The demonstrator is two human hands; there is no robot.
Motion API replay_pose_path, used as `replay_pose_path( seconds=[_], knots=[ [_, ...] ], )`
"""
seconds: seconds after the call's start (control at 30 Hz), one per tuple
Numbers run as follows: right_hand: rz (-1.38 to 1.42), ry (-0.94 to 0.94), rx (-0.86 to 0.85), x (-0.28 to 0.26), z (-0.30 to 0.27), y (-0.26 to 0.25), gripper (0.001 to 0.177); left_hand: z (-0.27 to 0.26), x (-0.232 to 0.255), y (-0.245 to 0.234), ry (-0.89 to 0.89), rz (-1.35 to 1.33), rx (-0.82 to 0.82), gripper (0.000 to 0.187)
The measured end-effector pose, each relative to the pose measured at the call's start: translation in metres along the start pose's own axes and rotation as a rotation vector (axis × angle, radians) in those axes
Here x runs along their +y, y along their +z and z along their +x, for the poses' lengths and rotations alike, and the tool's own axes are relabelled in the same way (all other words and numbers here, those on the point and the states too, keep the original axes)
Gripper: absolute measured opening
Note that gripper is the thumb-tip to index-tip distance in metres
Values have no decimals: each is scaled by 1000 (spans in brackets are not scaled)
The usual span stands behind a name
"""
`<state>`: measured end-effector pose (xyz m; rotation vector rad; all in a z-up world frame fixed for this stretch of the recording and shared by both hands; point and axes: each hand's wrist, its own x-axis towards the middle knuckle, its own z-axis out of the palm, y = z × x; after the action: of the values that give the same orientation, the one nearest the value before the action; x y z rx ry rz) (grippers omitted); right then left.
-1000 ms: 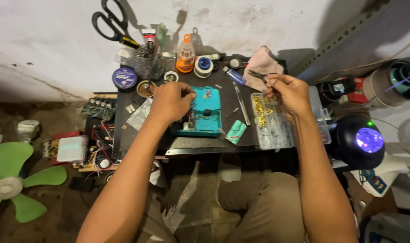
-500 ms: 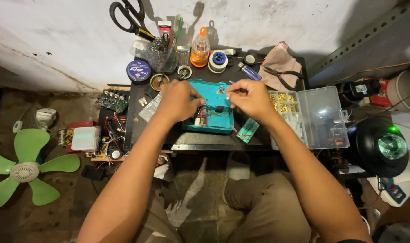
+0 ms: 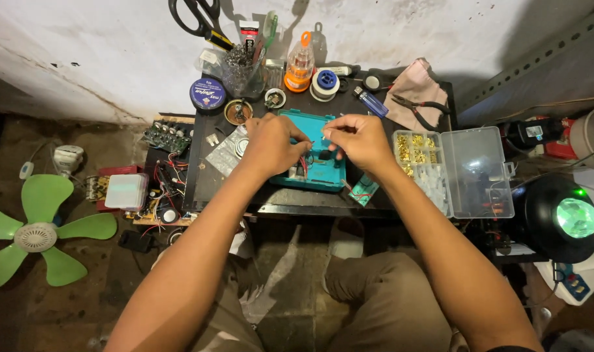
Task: The person works on a small blue electronic device, using pliers to strip wires and a screwdriver to tighten screws on the casing. They handle wires and small components throughout the process.
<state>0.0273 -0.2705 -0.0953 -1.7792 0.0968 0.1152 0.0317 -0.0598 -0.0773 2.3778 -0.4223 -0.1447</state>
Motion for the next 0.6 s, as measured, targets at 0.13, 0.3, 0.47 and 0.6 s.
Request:
replay_pose_path(
  seconds=[0.13, 0.3, 0.47, 0.6],
  knots=[
    [30, 12, 8, 6, 3, 4, 21, 1, -3, 2, 10, -20, 11, 8],
    [21, 25, -19, 7, 4, 8, 21, 1, -8, 4, 1, -25, 11, 11],
    [34, 27, -35, 9, 5, 8, 21, 0, -7, 2, 1, -64, 5, 13],
    [20, 27, -55, 4, 2, 8, 22, -1, -7, 1, -2, -52, 8, 13]
  ],
)
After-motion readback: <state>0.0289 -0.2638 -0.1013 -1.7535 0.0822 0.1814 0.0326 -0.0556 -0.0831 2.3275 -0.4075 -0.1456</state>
